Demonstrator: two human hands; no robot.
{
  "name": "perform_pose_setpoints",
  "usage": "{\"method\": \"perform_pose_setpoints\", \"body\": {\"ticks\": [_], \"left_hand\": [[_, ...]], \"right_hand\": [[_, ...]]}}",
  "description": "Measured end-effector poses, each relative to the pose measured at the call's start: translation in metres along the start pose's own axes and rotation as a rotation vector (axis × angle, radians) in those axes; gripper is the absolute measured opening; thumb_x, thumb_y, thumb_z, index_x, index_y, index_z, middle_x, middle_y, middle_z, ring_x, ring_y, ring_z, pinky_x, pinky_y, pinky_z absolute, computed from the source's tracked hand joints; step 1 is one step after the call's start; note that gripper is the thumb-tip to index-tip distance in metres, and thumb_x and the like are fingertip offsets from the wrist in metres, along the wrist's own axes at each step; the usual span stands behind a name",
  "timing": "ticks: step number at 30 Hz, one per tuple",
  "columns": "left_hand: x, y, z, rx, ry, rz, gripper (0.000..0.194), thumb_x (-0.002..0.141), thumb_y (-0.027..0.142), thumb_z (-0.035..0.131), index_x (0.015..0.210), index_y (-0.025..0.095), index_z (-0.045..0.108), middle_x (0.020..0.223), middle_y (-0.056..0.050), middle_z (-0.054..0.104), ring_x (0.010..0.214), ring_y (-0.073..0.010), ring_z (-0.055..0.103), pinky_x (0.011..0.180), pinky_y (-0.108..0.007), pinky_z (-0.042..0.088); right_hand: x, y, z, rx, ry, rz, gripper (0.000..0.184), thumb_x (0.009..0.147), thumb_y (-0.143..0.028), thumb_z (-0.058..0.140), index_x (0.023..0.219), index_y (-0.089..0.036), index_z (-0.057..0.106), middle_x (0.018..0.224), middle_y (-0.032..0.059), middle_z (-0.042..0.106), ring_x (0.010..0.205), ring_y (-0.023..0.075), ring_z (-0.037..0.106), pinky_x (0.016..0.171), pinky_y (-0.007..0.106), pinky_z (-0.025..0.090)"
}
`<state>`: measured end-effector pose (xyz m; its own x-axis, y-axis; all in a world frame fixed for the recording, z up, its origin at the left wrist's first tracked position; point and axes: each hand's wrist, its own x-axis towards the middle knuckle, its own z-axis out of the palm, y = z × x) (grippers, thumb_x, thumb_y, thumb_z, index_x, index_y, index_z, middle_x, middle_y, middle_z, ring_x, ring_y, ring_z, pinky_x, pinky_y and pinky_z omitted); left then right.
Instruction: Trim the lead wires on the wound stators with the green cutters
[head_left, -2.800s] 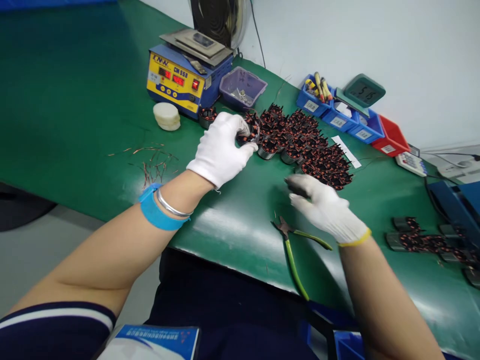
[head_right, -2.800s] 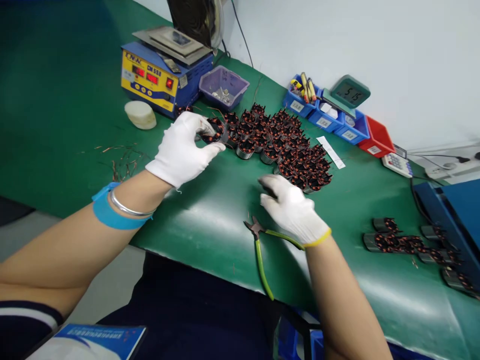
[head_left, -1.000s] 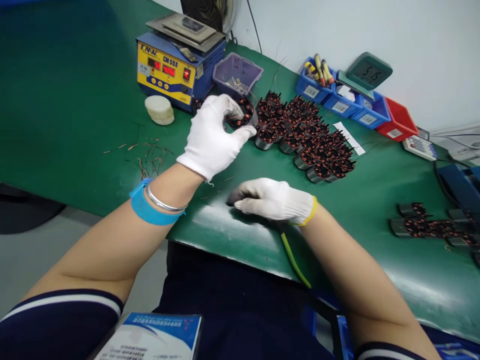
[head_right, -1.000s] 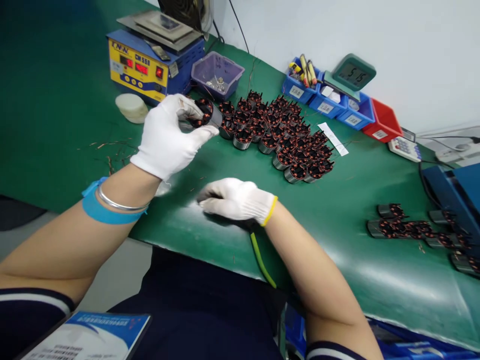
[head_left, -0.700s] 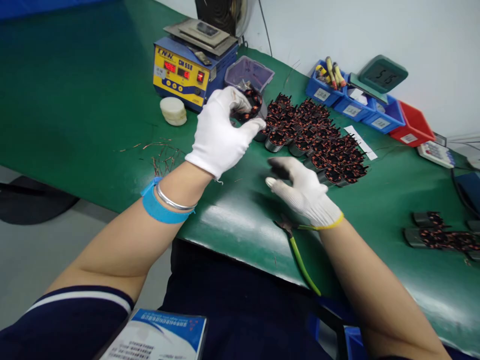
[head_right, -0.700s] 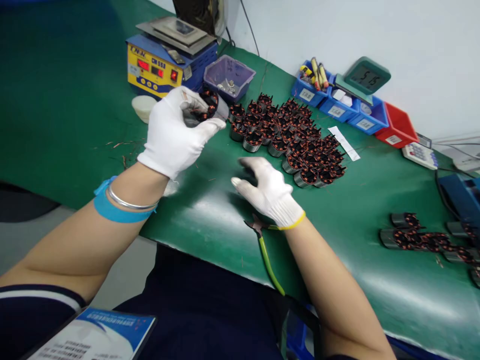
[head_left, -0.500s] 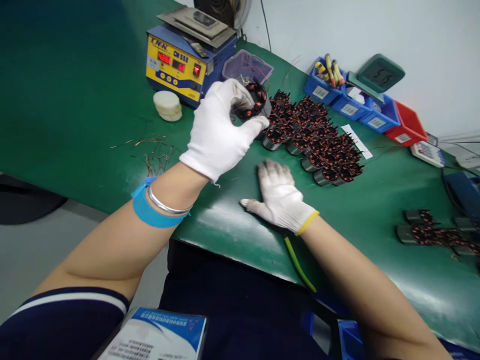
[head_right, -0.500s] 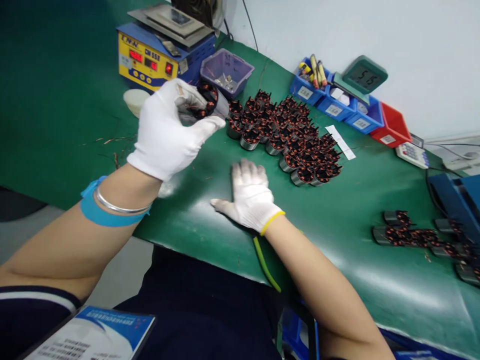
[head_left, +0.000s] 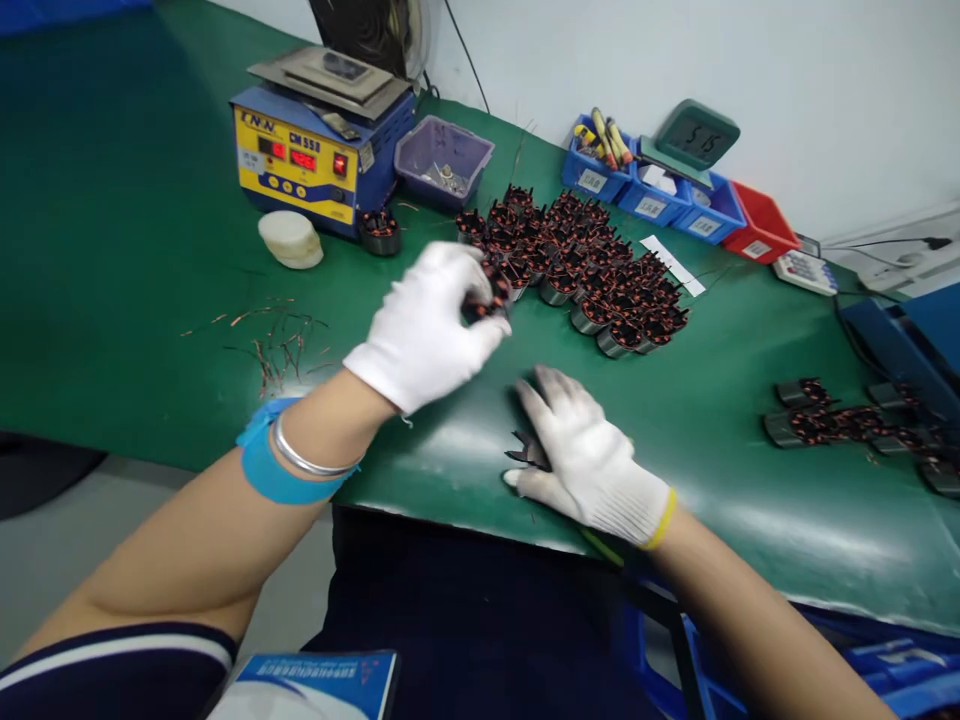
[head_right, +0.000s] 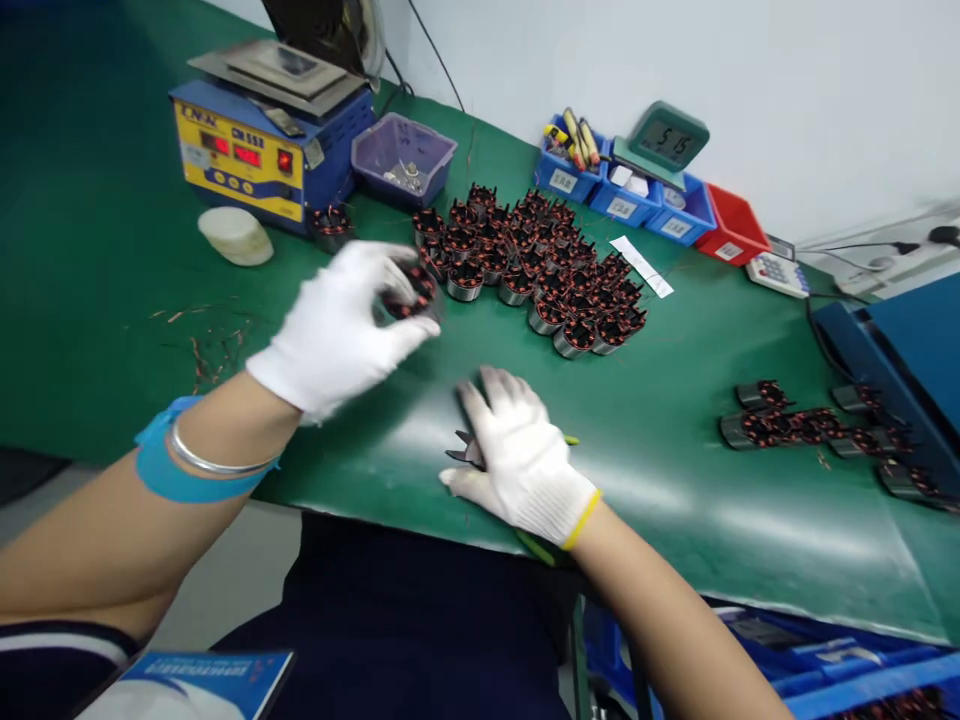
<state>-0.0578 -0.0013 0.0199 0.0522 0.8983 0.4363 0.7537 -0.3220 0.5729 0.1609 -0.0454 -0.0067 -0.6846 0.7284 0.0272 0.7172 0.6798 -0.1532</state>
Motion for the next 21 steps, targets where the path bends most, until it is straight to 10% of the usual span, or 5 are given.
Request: {"method": "perform_pose_setpoints", "body": {"ticks": [8,11,16,21], "left_hand": [[-0.035,0.030,0.036,0.100,-0.562,0.228,0.016,0.078,0.028,0.059,0.092,0.020,0.061,0.134,-0.008,0.055,0.112,-0.0307,0.059,0.092,-0.045,0.051],[-0.030,0.028,0.025,-0.043,-0.591,0.179,0.034,0.070,0.029,0.066,0.102,0.022,0.058,0.142,-0.007,0.048,0.118,-0.0279,0.058,0.098,-0.040,0.049],[-0.020,0.029,0.015,-0.158,-0.588,-0.064,0.093,0.055,0.051,0.079,0.135,0.024,0.040,0.133,-0.010,0.057,0.115,-0.0275,0.061,0.094,-0.039,0.053],[-0.028,0.043,0.039,-0.028,-0.569,-0.185,0.101,0.057,0.062,0.075,0.143,0.023,0.036,0.124,-0.008,0.064,0.106,-0.0296,0.065,0.091,-0.042,0.054]], "right_hand": [[-0.062,0.087,-0.003,-0.180,0.147,0.478,0.076,0.085,-0.053,0.049,0.141,-0.003,0.039,0.145,0.0301,0.038,0.132,0.0445,0.037,0.102,0.063,0.037],[-0.052,0.082,-0.022,0.020,0.229,0.650,0.071,0.078,-0.053,0.061,0.136,-0.013,0.050,0.137,0.0216,0.051,0.120,0.0394,0.052,0.094,0.056,0.046],[-0.017,0.052,-0.035,0.652,-0.286,0.562,0.038,0.075,-0.051,0.067,0.100,-0.022,0.069,0.082,0.0032,0.071,0.068,0.0185,0.063,0.059,0.029,0.049],[-0.001,0.042,-0.017,0.669,-0.172,0.558,0.034,0.085,-0.051,0.054,0.080,-0.019,0.066,0.066,-0.0005,0.064,0.059,0.0138,0.054,0.050,0.024,0.034]]}}
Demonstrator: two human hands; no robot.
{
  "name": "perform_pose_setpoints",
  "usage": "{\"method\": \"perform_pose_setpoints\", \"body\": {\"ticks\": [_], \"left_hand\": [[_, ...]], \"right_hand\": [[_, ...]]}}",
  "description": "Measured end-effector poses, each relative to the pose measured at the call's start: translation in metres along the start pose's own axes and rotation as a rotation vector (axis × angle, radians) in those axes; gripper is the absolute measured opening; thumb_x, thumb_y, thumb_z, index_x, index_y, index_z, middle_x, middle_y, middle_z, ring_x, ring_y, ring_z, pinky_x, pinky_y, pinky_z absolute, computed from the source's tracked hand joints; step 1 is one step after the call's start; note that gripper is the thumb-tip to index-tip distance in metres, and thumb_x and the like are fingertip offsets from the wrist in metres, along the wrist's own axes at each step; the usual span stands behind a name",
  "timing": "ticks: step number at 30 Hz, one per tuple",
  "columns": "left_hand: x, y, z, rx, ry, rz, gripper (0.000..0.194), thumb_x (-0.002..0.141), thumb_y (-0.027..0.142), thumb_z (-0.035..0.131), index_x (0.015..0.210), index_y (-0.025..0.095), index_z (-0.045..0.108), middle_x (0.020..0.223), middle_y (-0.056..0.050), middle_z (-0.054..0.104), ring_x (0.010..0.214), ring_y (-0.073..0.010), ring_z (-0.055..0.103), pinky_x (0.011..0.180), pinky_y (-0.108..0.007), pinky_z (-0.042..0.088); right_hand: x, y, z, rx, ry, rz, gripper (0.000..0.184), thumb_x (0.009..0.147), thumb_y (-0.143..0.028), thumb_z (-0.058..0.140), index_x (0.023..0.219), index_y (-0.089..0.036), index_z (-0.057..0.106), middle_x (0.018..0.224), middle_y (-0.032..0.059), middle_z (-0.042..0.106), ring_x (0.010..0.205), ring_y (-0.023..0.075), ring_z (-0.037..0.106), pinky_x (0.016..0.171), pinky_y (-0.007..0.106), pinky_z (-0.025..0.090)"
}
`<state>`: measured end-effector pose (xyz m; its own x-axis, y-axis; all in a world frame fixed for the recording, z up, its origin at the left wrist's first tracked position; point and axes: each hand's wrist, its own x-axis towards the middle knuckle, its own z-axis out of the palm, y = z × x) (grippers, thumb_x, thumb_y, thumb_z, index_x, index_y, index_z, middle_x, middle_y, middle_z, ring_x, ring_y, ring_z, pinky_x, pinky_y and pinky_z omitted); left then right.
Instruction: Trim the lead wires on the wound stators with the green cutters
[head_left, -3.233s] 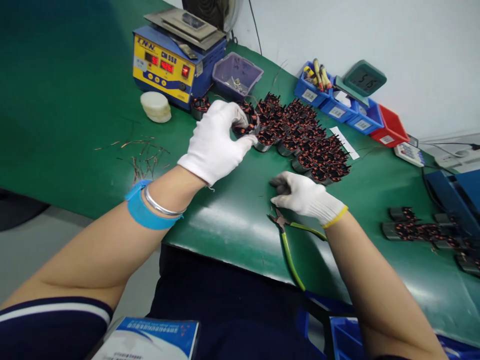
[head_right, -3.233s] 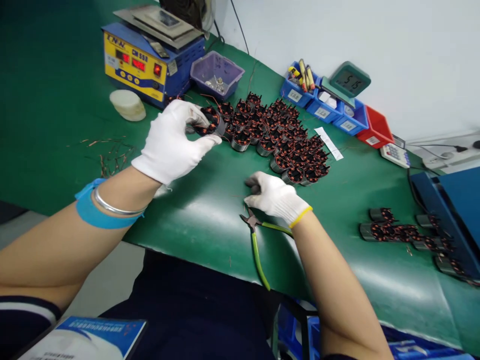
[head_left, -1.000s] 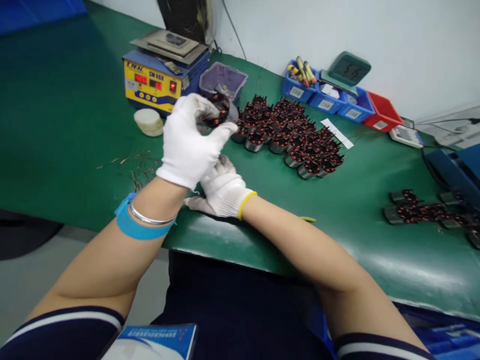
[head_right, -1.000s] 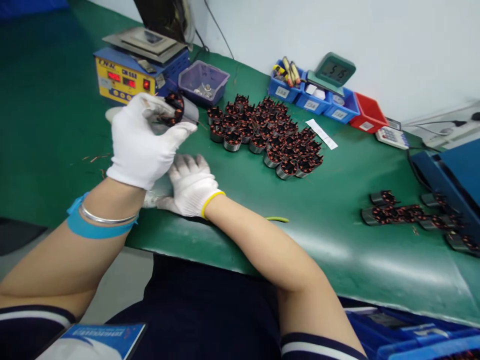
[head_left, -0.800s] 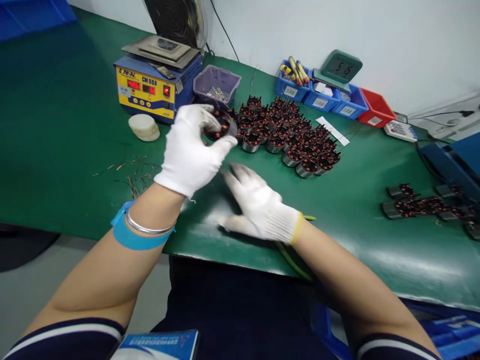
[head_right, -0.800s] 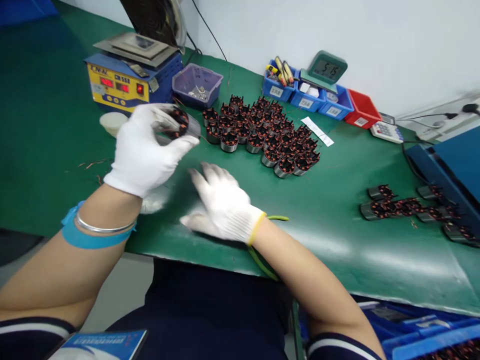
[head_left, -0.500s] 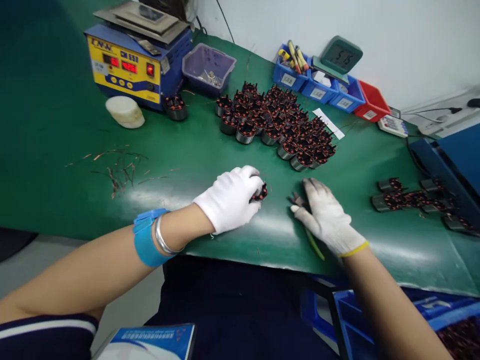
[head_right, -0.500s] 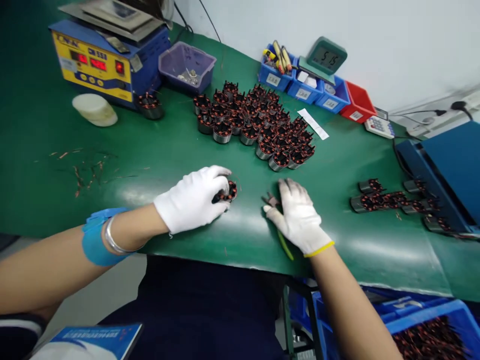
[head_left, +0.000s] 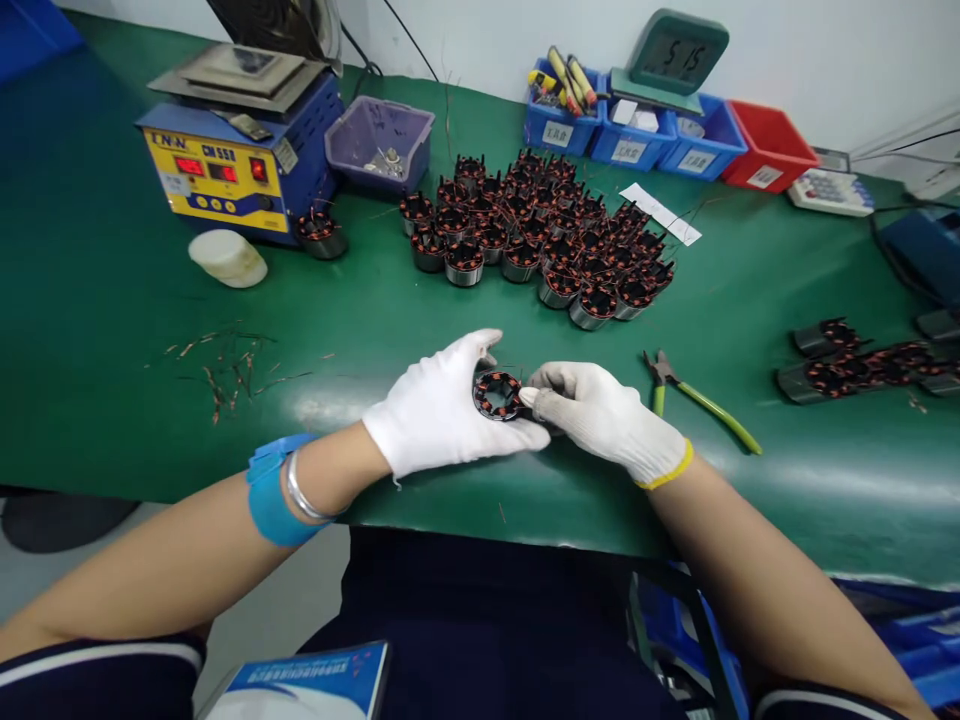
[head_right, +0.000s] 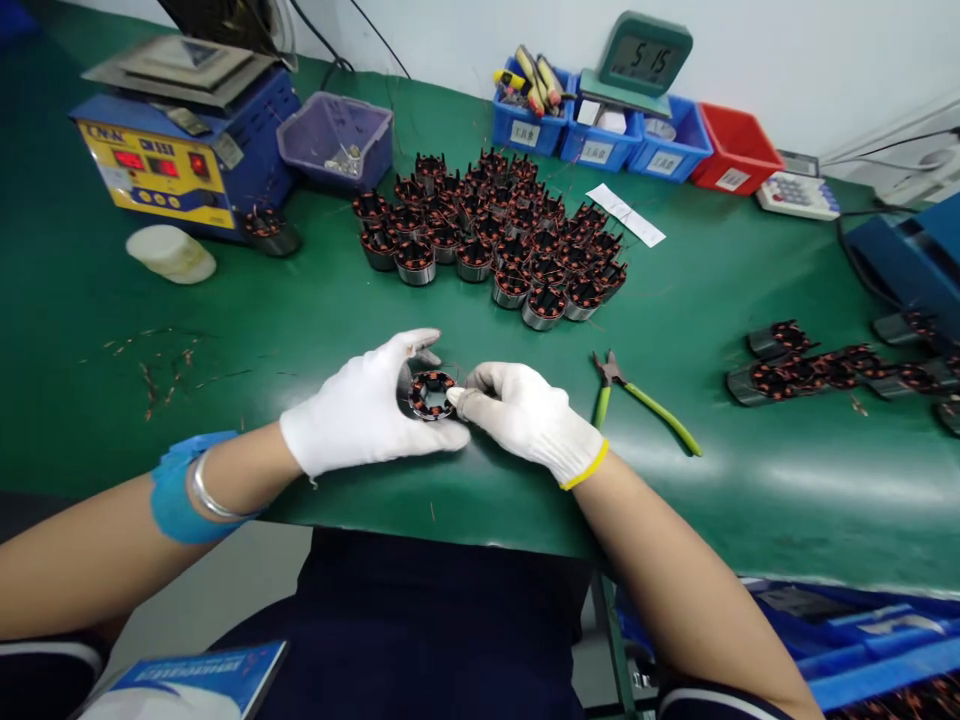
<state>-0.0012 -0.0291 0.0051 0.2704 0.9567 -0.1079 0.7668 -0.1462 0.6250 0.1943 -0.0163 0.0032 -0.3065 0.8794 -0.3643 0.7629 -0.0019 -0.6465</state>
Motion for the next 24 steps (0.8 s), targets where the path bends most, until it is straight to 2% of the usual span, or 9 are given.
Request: {"method": "perform_pose_setpoints", "body": {"ticks": [3,5,8,10,13,16,18,20,24], "left_hand": [[0.000,0.001,0.012,0.125,-0.004,0.044,0.076,0.071,0.046,0.066,0.140,0.023,0.041,0.127,-0.007,0.063,0.109,-0.0308,0.064,0.094,-0.043,0.052],[0.000,-0.001,0.013,0.151,-0.037,0.083,0.071,0.073,0.038,0.063,0.140,0.024,0.042,0.132,-0.006,0.060,0.111,-0.0301,0.064,0.094,-0.043,0.052],[0.000,-0.005,0.009,0.145,-0.064,0.105,0.067,0.074,0.037,0.062,0.138,0.025,0.045,0.133,-0.004,0.060,0.111,-0.0280,0.064,0.094,-0.040,0.052],[0.001,-0.007,0.005,0.140,-0.071,0.105,0.068,0.074,0.042,0.064,0.137,0.026,0.046,0.132,-0.004,0.060,0.111,-0.0278,0.064,0.094,-0.040,0.052],[0.000,-0.006,0.002,0.103,-0.087,0.103,0.085,0.067,0.049,0.070,0.142,0.025,0.041,0.136,-0.007,0.058,0.116,-0.0295,0.061,0.097,-0.042,0.051],[0.000,-0.007,0.000,0.032,-0.083,0.144,0.107,0.060,0.049,0.074,0.150,0.018,0.026,0.143,-0.011,0.051,0.124,-0.0307,0.055,0.102,-0.040,0.048],[0.000,-0.008,0.001,0.004,-0.085,0.158,0.108,0.063,0.044,0.071,0.153,0.017,0.019,0.143,-0.012,0.051,0.125,-0.0301,0.055,0.103,-0.040,0.047],[0.001,-0.011,0.003,-0.020,-0.100,0.144,0.101,0.067,0.037,0.067,0.153,0.020,0.016,0.136,-0.009,0.058,0.119,-0.0283,0.060,0.099,-0.039,0.049],[0.004,-0.013,0.007,-0.069,-0.074,0.138,0.095,0.068,0.038,0.069,0.151,0.026,0.023,0.123,-0.003,0.066,0.111,-0.0261,0.064,0.095,-0.039,0.051]], "right_hand": [[0.001,0.005,0.002,0.042,0.026,-0.021,0.029,0.086,-0.043,0.051,0.077,-0.019,0.064,0.065,0.0002,0.064,0.059,0.0141,0.055,0.051,0.025,0.033],[0.000,0.006,-0.002,-0.030,0.053,0.029,0.026,0.085,-0.041,0.052,0.077,-0.020,0.065,0.068,0.0007,0.066,0.061,0.0155,0.056,0.052,0.026,0.032],[-0.002,0.006,-0.007,-0.202,0.116,0.127,0.026,0.083,-0.045,0.053,0.076,-0.023,0.066,0.071,0.0019,0.067,0.066,0.0200,0.058,0.053,0.028,0.034],[-0.006,0.007,-0.007,-0.239,0.192,0.113,0.025,0.081,-0.046,0.056,0.081,-0.024,0.067,0.076,0.0033,0.068,0.071,0.0229,0.061,0.056,0.031,0.039],[-0.013,0.006,-0.002,-0.197,0.407,-0.160,0.033,0.075,-0.040,0.062,0.102,-0.022,0.066,0.106,0.0079,0.068,0.092,0.0268,0.064,0.074,0.039,0.050],[-0.015,0.000,0.009,-0.243,0.496,-0.539,0.044,0.072,-0.042,0.064,0.112,-0.021,0.063,0.132,0.0116,0.056,0.122,0.0316,0.051,0.100,0.048,0.044],[-0.012,-0.004,0.016,-0.312,0.471,-0.670,0.034,0.075,-0.041,0.063,0.104,-0.023,0.066,0.127,0.0101,0.060,0.126,0.0331,0.046,0.109,0.053,0.034],[-0.008,-0.006,0.021,-0.325,0.436,-0.750,0.017,0.080,-0.033,0.058,0.091,-0.024,0.067,0.110,0.0068,0.067,0.120,0.0308,0.052,0.111,0.054,0.030],[-0.011,0.000,0.020,-0.172,0.454,-0.780,0.011,0.082,-0.021,0.052,0.079,-0.024,0.062,0.088,0.0046,0.068,0.107,0.0244,0.060,0.101,0.046,0.044]]}}
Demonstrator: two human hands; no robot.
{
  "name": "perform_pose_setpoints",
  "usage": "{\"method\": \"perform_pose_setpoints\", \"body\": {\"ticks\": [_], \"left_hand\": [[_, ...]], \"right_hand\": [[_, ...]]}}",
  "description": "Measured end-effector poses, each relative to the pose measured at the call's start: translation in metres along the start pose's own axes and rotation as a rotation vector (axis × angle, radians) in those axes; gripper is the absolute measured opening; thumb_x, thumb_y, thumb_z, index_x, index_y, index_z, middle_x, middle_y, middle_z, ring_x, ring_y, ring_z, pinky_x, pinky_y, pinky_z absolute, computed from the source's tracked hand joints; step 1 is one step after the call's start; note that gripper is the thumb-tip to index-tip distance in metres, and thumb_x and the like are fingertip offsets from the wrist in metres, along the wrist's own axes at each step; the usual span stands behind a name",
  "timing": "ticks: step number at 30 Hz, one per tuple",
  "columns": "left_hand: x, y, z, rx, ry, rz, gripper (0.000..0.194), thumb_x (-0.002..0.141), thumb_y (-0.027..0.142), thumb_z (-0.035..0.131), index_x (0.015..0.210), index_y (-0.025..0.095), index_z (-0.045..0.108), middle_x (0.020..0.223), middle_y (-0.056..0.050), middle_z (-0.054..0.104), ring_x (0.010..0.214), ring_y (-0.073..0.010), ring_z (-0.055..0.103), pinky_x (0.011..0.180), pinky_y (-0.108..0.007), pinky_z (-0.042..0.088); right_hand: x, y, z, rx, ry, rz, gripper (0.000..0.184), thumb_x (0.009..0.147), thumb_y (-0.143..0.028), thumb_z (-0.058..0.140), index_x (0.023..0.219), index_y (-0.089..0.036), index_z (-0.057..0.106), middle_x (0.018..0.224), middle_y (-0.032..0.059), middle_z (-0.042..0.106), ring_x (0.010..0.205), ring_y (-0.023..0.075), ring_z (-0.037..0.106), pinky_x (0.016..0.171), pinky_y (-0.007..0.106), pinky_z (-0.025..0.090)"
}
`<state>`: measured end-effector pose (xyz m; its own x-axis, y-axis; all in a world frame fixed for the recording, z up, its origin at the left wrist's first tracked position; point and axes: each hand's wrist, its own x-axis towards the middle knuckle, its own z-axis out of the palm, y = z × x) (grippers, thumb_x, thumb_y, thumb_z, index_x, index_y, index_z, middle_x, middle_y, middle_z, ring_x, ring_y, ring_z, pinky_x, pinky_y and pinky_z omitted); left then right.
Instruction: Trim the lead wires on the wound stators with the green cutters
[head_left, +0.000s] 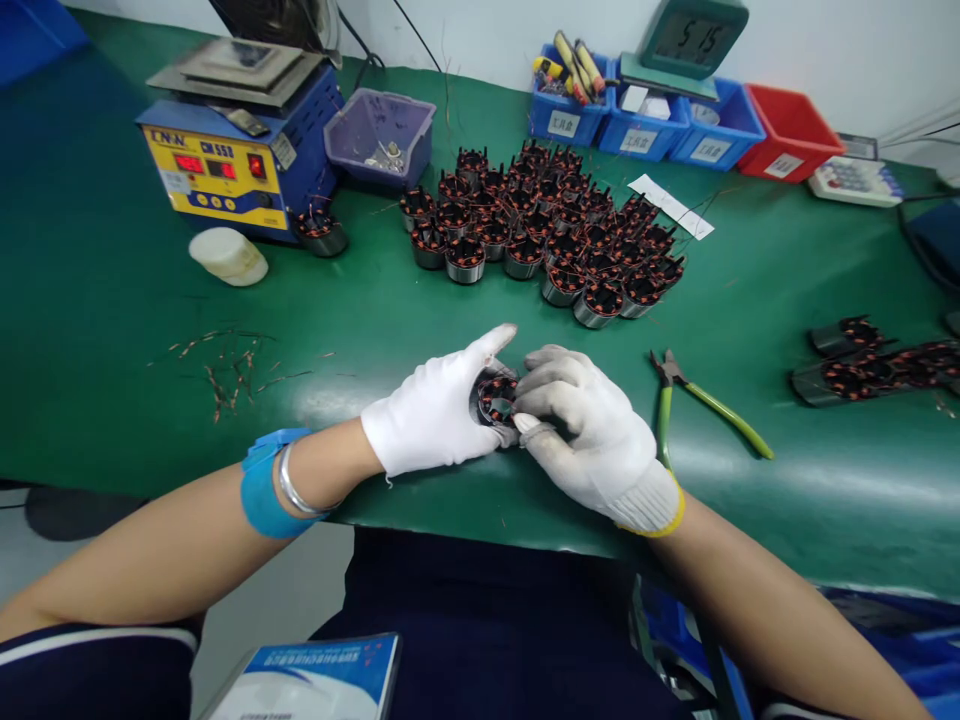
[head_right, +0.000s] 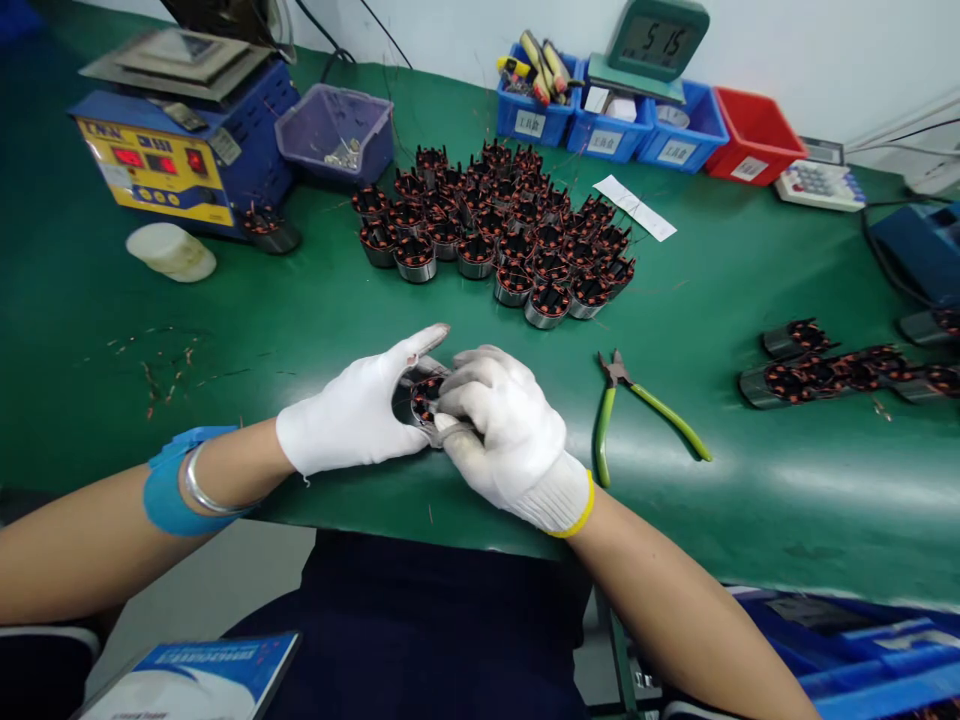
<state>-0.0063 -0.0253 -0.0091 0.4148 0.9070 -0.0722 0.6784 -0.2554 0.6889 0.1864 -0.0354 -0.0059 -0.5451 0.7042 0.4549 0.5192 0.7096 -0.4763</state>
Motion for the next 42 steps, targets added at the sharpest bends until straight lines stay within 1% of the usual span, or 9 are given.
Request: {"method": "perform_pose_setpoints", "body": {"ticks": [4,10,15,18,22,26,30,33,42], "left_hand": [[0.001,0.001,0.001,0.066,0.070,-0.008,0.091,0.064,0.044,0.074,0.144,0.025,0.036,0.117,-0.004,0.067,0.107,-0.0257,0.065,0.095,-0.038,0.051],[0.001,0.007,0.001,0.190,0.080,-0.031,0.052,0.064,0.049,0.071,0.108,0.022,0.060,0.106,-0.005,0.066,0.097,-0.0278,0.066,0.085,-0.040,0.054],[0.000,0.010,0.002,0.150,0.098,-0.062,0.061,0.063,0.055,0.072,0.113,0.022,0.057,0.110,-0.006,0.066,0.101,-0.0281,0.065,0.089,-0.040,0.053],[-0.001,0.008,0.003,0.050,0.095,-0.077,0.086,0.062,0.056,0.074,0.135,0.023,0.043,0.113,-0.005,0.067,0.104,-0.0274,0.065,0.092,-0.040,0.052],[0.000,0.005,0.002,-0.002,0.073,-0.074,0.098,0.064,0.047,0.072,0.148,0.024,0.027,0.111,-0.003,0.068,0.102,-0.0251,0.066,0.091,-0.039,0.052],[0.001,0.004,0.001,0.016,0.069,-0.067,0.096,0.062,0.045,0.071,0.146,0.024,0.031,0.113,-0.003,0.068,0.102,-0.0254,0.066,0.091,-0.037,0.052],[0.002,0.004,0.000,0.035,0.013,-0.067,0.106,0.062,0.043,0.070,0.152,0.023,0.018,0.117,-0.004,0.068,0.105,-0.0281,0.066,0.091,-0.039,0.051],[0.002,0.004,-0.002,0.047,-0.021,-0.080,0.111,0.063,0.042,0.069,0.154,0.018,0.010,0.118,-0.006,0.068,0.108,-0.0306,0.065,0.092,-0.042,0.051],[0.007,-0.003,-0.010,0.038,-0.038,0.001,0.110,0.060,0.036,0.069,0.154,0.019,0.013,0.116,-0.003,0.070,0.107,-0.0253,0.065,0.095,-0.038,0.050]], "right_hand": [[-0.008,-0.002,-0.005,-0.102,0.063,0.260,0.010,0.076,-0.024,0.055,0.066,-0.025,0.055,0.083,0.0048,0.067,0.100,0.0258,0.062,0.085,0.040,0.051],[-0.002,-0.004,-0.003,-0.402,-0.279,0.625,0.015,0.077,-0.033,0.055,0.067,-0.022,0.061,0.088,0.0074,0.065,0.081,0.0254,0.061,0.057,0.032,0.044],[-0.003,0.013,-0.010,0.029,-0.152,0.798,0.038,0.085,-0.041,0.054,0.114,-0.019,0.063,0.099,0.0074,0.069,0.079,0.0216,0.064,0.069,0.034,0.050],[0.002,0.017,-0.008,0.219,-0.151,0.751,0.044,0.088,-0.039,0.051,0.126,-0.018,0.058,0.108,0.0073,0.070,0.088,0.0208,0.065,0.078,0.034,0.050],[0.014,0.015,-0.006,0.039,-0.311,0.777,0.021,0.086,-0.034,0.052,0.092,-0.023,0.069,0.090,0.0023,0.072,0.083,0.0220,0.065,0.073,0.033,0.046],[0.021,0.017,-0.011,-0.152,-0.255,0.913,0.022,0.083,-0.039,0.054,0.087,-0.023,0.069,0.085,0.0037,0.072,0.080,0.0243,0.064,0.067,0.033,0.043],[0.030,0.010,-0.008,-0.009,-0.266,0.766,0.033,0.087,-0.047,0.051,0.104,-0.025,0.068,0.097,0.0022,0.072,0.087,0.0228,0.063,0.072,0.031,0.044],[0.037,0.006,0.004,0.068,-0.294,0.719,0.024,0.080,-0.044,0.061,0.091,-0.025,0.069,0.091,-0.0001,0.072,0.081,0.0204,0.062,0.067,0.029,0.042],[0.027,0.027,-0.009,-0.039,-0.153,0.970,0.025,0.081,-0.044,0.057,0.077,-0.020,0.063,0.070,0.0001,0.066,0.066,0.0170,0.056,0.062,0.029,0.036]]}}
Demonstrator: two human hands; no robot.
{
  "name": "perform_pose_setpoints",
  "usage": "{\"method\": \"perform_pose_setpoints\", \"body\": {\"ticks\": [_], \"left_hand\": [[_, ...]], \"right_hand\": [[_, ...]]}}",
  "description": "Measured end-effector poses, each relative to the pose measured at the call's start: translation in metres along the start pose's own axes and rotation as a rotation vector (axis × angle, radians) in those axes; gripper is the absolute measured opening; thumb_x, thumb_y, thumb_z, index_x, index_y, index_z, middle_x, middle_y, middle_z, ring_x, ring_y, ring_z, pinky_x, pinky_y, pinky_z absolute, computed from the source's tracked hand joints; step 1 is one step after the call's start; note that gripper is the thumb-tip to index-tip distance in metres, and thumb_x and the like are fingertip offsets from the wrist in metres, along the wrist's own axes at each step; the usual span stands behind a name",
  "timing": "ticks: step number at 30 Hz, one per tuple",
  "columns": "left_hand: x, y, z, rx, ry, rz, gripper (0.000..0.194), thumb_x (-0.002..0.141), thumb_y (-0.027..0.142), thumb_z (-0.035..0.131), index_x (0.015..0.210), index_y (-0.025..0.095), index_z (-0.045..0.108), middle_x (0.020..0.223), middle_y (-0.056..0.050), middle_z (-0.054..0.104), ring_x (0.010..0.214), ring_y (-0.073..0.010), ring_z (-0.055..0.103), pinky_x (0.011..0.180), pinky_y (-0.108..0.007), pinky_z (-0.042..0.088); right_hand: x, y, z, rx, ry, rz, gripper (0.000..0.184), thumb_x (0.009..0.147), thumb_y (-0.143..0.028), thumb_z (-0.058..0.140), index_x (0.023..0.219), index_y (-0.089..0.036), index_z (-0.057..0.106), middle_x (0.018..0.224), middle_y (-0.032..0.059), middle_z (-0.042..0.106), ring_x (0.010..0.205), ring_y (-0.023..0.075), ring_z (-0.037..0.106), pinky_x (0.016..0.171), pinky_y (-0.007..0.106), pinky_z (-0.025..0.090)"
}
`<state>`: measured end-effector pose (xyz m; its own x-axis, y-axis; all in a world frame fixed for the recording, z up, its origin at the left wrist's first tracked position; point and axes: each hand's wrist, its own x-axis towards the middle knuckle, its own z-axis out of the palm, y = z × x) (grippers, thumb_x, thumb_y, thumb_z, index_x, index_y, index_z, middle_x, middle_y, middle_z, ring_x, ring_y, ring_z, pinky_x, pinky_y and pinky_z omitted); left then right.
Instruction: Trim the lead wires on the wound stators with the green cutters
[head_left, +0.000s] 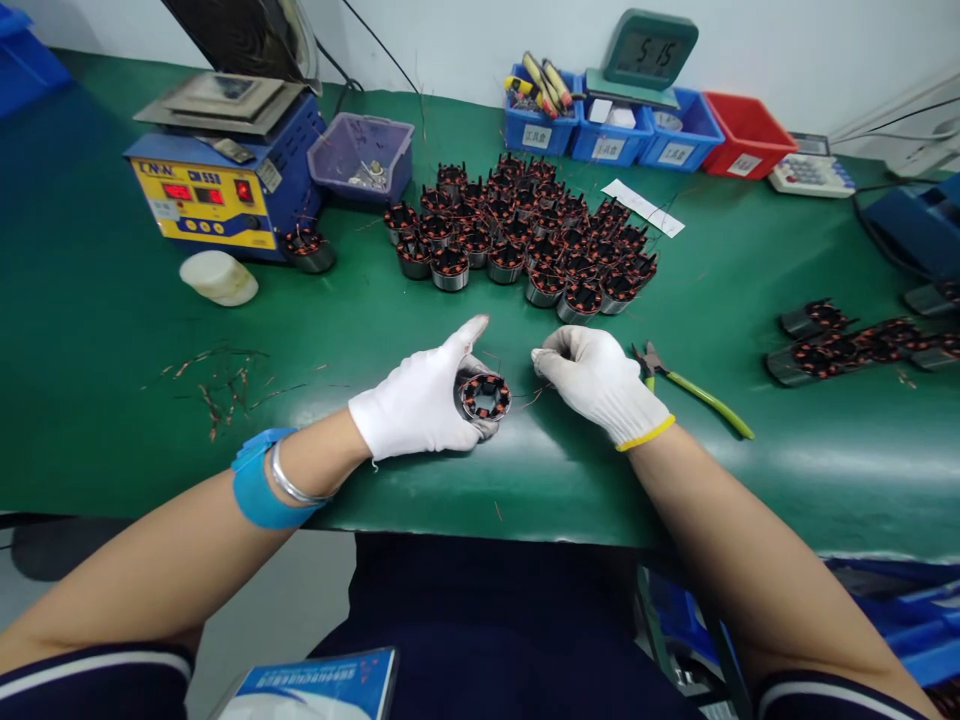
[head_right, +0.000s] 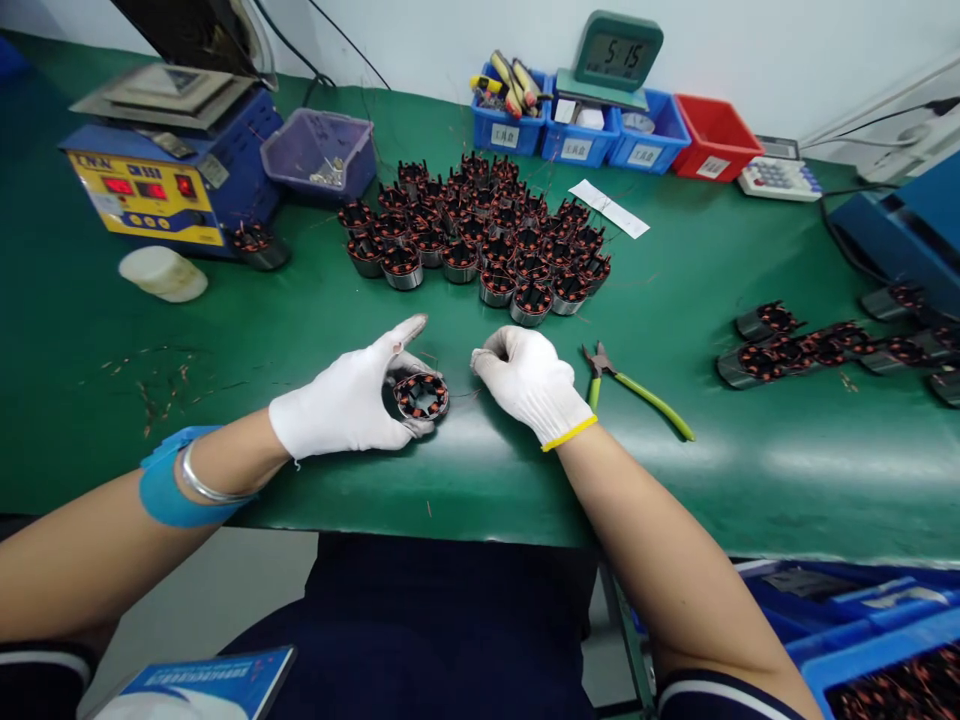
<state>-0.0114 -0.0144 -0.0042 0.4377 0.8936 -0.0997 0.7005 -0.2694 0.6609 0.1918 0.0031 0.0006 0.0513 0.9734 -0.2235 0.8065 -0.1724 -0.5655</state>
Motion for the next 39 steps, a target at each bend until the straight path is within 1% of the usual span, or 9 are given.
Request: {"method": "perform_pose_setpoints", "body": {"ticks": [6,10,12,15,19,24,32,36,39], "left_hand": [[0.000,-0.001,-0.003,0.027,-0.035,0.031,0.108,0.062,0.034,0.069,0.153,0.017,0.015,0.118,-0.004,0.069,0.108,-0.0243,0.066,0.093,-0.034,0.051],[0.002,-0.003,-0.001,0.058,-0.006,0.060,0.102,0.061,0.034,0.070,0.150,0.019,0.025,0.117,-0.003,0.070,0.105,-0.0240,0.067,0.093,-0.035,0.051],[0.002,-0.006,0.000,0.066,0.011,0.067,0.099,0.061,0.035,0.070,0.149,0.020,0.027,0.116,-0.003,0.070,0.104,-0.0244,0.067,0.092,-0.035,0.051],[0.002,-0.009,0.000,0.060,0.018,0.091,0.099,0.065,0.036,0.070,0.151,0.020,0.022,0.116,-0.003,0.070,0.105,-0.0244,0.067,0.091,-0.035,0.051],[0.002,-0.009,-0.004,0.083,-0.023,0.095,0.103,0.067,0.034,0.069,0.153,0.020,0.013,0.117,-0.004,0.069,0.106,-0.0243,0.067,0.086,-0.033,0.052],[0.005,-0.008,-0.009,0.063,-0.077,0.075,0.105,0.065,0.031,0.069,0.154,0.019,0.013,0.122,-0.004,0.068,0.112,-0.0247,0.064,0.092,-0.033,0.050],[0.001,-0.006,-0.001,0.063,-0.017,0.080,0.098,0.067,0.041,0.070,0.151,0.021,0.025,0.124,-0.006,0.065,0.114,-0.0261,0.061,0.096,-0.035,0.048],[-0.002,0.001,0.010,0.100,0.127,0.102,0.059,0.076,0.055,0.065,0.123,0.021,0.058,0.112,-0.006,0.067,0.105,-0.0248,0.063,0.091,-0.038,0.049],[-0.002,0.002,0.012,0.135,0.121,0.178,0.038,0.082,0.044,0.061,0.111,0.020,0.061,0.105,-0.005,0.067,0.099,-0.0229,0.062,0.087,-0.037,0.049]], "right_hand": [[0.001,-0.017,0.004,-0.026,-0.206,-0.170,0.031,0.085,-0.049,0.052,0.077,-0.022,0.065,0.069,-0.0014,0.066,0.063,0.0154,0.055,0.059,0.027,0.033],[-0.003,-0.005,-0.005,-0.189,-0.164,-0.127,0.027,0.084,-0.043,0.053,0.076,-0.022,0.067,0.069,0.0018,0.066,0.064,0.0180,0.057,0.060,0.029,0.036],[-0.014,0.003,-0.012,-0.299,-0.002,-0.128,0.027,0.085,-0.041,0.051,0.077,-0.021,0.068,0.076,0.0055,0.067,0.069,0.0219,0.059,0.062,0.032,0.041],[-0.033,0.006,-0.017,-0.239,0.301,-0.393,0.035,0.086,-0.044,0.050,0.102,-0.019,0.068,0.108,0.0125,0.066,0.078,0.0237,0.062,0.067,0.036,0.048],[-0.045,0.004,0.000,-0.184,0.046,-0.791,0.081,0.076,-0.059,0.062,0.143,-0.019,0.044,0.147,0.0153,0.043,0.096,0.0277,0.064,0.072,0.036,0.053],[-0.030,0.010,0.017,-0.388,-0.133,-0.506,0.057,0.088,-0.044,0.053,0.141,-0.025,0.048,0.124,0.0075,0.066,0.099,0.0284,0.066,0.076,0.035,0.052],[-0.024,0.017,0.009,-0.297,-0.197,-0.473,0.028,0.092,-0.035,0.050,0.109,-0.027,0.071,0.104,0.0024,0.073,0.096,0.0228,0.067,0.075,0.030,0.048],[-0.022,0.017,0.006,-0.258,-0.219,-0.484,0.025,0.090,-0.032,0.052,0.107,-0.026,0.071,0.102,0.0014,0.073,0.093,0.0204,0.066,0.074,0.028,0.045],[-0.024,0.016,-0.005,-0.328,-0.226,-0.565,0.027,0.093,-0.032,0.049,0.108,-0.026,0.070,0.102,0.0012,0.073,0.090,0.0205,0.065,0.073,0.029,0.042]]}}
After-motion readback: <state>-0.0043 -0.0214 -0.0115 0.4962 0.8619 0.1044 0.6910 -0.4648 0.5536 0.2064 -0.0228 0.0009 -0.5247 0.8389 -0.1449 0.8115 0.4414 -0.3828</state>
